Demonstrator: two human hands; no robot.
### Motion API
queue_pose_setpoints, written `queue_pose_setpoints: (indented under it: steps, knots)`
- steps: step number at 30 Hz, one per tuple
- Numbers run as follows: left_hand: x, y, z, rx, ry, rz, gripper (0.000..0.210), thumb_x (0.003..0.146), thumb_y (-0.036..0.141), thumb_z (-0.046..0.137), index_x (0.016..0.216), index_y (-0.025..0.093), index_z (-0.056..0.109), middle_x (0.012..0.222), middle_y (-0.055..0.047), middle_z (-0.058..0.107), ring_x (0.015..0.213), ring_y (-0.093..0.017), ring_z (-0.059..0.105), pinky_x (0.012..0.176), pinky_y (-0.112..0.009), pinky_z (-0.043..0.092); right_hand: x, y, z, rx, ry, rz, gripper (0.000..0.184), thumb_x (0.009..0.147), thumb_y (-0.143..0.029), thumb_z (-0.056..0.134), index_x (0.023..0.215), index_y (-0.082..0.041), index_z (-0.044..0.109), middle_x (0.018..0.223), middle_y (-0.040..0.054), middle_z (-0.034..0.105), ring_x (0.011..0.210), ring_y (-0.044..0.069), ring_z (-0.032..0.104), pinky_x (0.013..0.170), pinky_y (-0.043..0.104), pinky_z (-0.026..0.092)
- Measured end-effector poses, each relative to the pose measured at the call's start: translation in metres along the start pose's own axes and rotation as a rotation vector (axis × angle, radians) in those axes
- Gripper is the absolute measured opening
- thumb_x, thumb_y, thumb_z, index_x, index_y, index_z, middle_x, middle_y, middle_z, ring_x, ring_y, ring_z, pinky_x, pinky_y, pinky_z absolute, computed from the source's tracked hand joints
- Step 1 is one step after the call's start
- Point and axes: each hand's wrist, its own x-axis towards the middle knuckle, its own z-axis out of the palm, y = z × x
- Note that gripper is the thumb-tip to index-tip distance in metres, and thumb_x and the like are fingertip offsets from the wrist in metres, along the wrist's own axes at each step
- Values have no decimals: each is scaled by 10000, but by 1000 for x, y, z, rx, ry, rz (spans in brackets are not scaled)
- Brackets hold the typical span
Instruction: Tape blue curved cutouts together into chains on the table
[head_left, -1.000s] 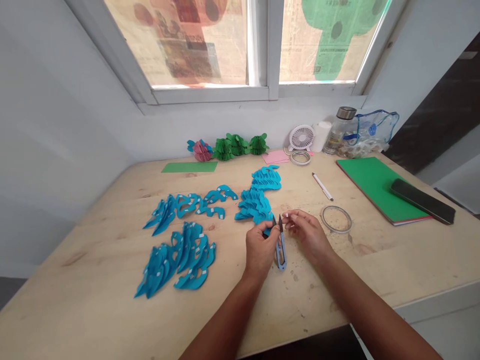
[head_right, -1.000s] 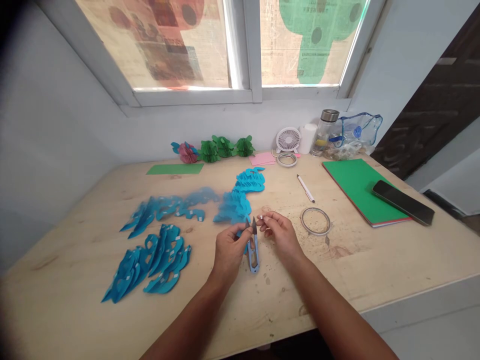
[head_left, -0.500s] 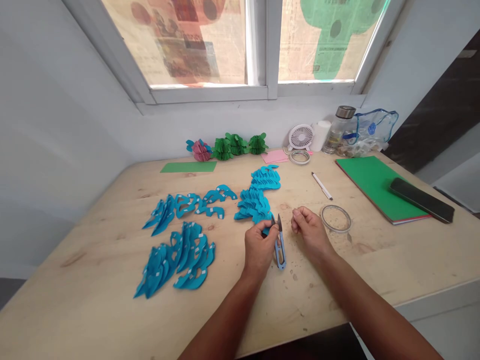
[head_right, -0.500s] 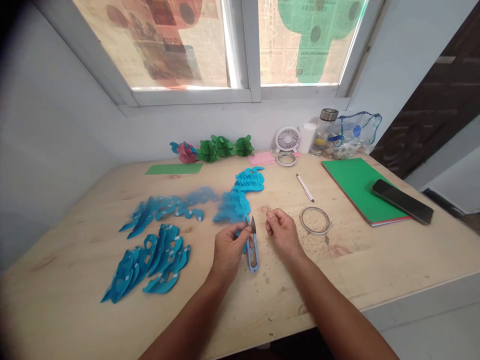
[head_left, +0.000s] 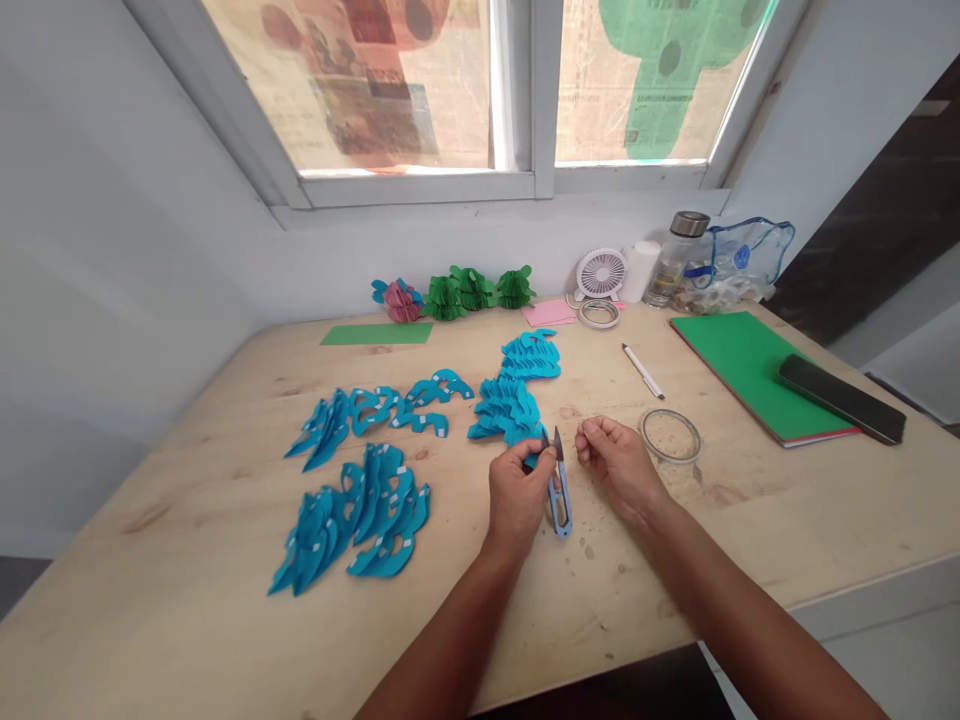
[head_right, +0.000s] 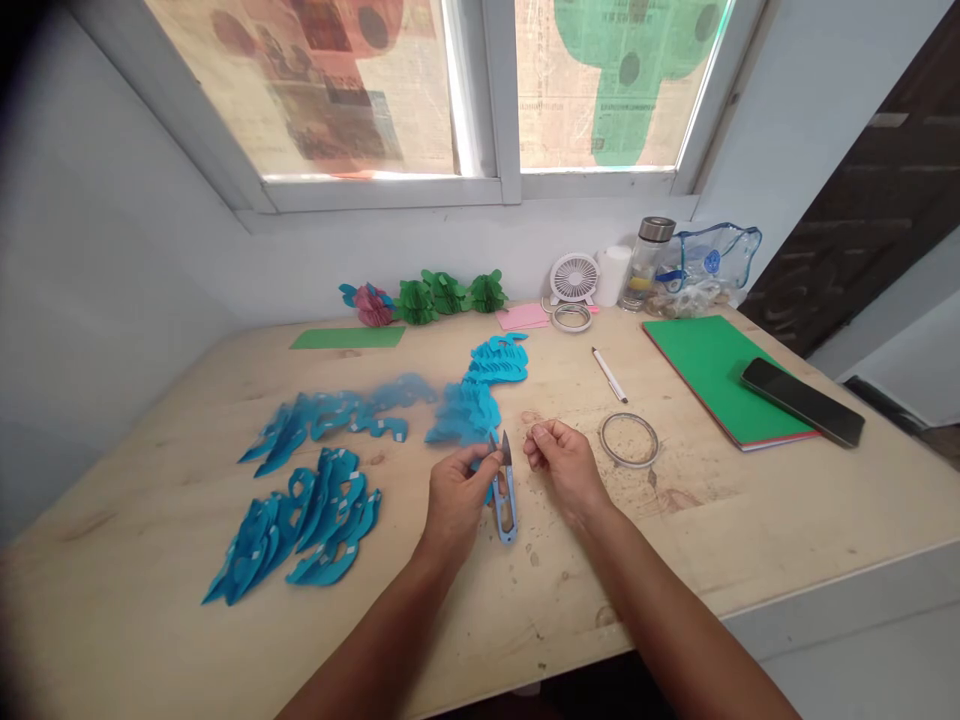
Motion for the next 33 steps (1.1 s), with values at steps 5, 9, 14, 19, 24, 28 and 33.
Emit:
queue_pose_setpoints:
  steps: [5, 9, 14, 19, 24, 28, 33]
  knots:
    - [0, 0, 0, -21, -4, -4, 157, 662, 288, 613, 594, 150, 581, 386, 51, 507, 359, -87, 422, 389, -186, 318, 0, -3, -2, 63, -30, 30, 252, 598, -312, 813, 692, -150, 644, 640, 0, 646, 524, 59, 491, 527, 187, 376]
    - [0, -1, 0, -13, -12, -2, 151, 674, 285, 607, 607, 152, 579, 382, 52, 504, 359, -88, 421, 391, -187, 328, -1, -4, -3, 35, -20, 18, 271, 622, -353, 798, 643, -145, 625, 573, -8, 621, 465, 53, 467, 476, 187, 348]
    - [1, -2, -1, -15, -11, -1, 149, 671, 285, 609, 608, 154, 576, 391, 52, 504, 361, -85, 416, 395, -190, 339, 0, -2, -3, 7, 22, 14, 352, 651, -448, 759, 600, -153, 575, 481, -36, 541, 407, 47, 391, 428, 195, 293]
    - [1, -1, -1, -8, -18, -6, 168, 670, 299, 609, 595, 153, 576, 387, 49, 503, 361, -84, 411, 393, -188, 328, 1, -3, -2, 14, 38, 24, 420, 688, -508, 708, 550, -176, 490, 384, -76, 405, 356, 46, 290, 392, 203, 223]
    - [1, -1, 0, -28, -14, -10, 167, 660, 299, 612, 586, 154, 572, 384, 48, 503, 358, -84, 409, 392, -189, 318, 1, -3, -1, 19, 38, 7, 538, 744, -539, 639, 459, -202, 331, 348, -83, 314, 341, 49, 228, 383, 221, 172]
    - [2, -3, -1, -54, -25, -27, 171, 655, 306, 620, 593, 152, 580, 382, 47, 504, 360, -82, 400, 395, -190, 307, -6, -10, -2, -52, 59, -22, 498, 755, -549, 620, 501, -197, 376, 400, -70, 358, 382, 62, 268, 416, 226, 202]
    - [2, -4, 0, -119, -40, -60, 199, 641, 334, 648, 630, 137, 630, 401, 32, 528, 385, -91, 421, 417, -198, 330, -50, -37, -21, -418, 92, -150, 450, 825, -527, 541, 548, -197, 412, 492, -41, 397, 485, 99, 349, 483, 235, 282]
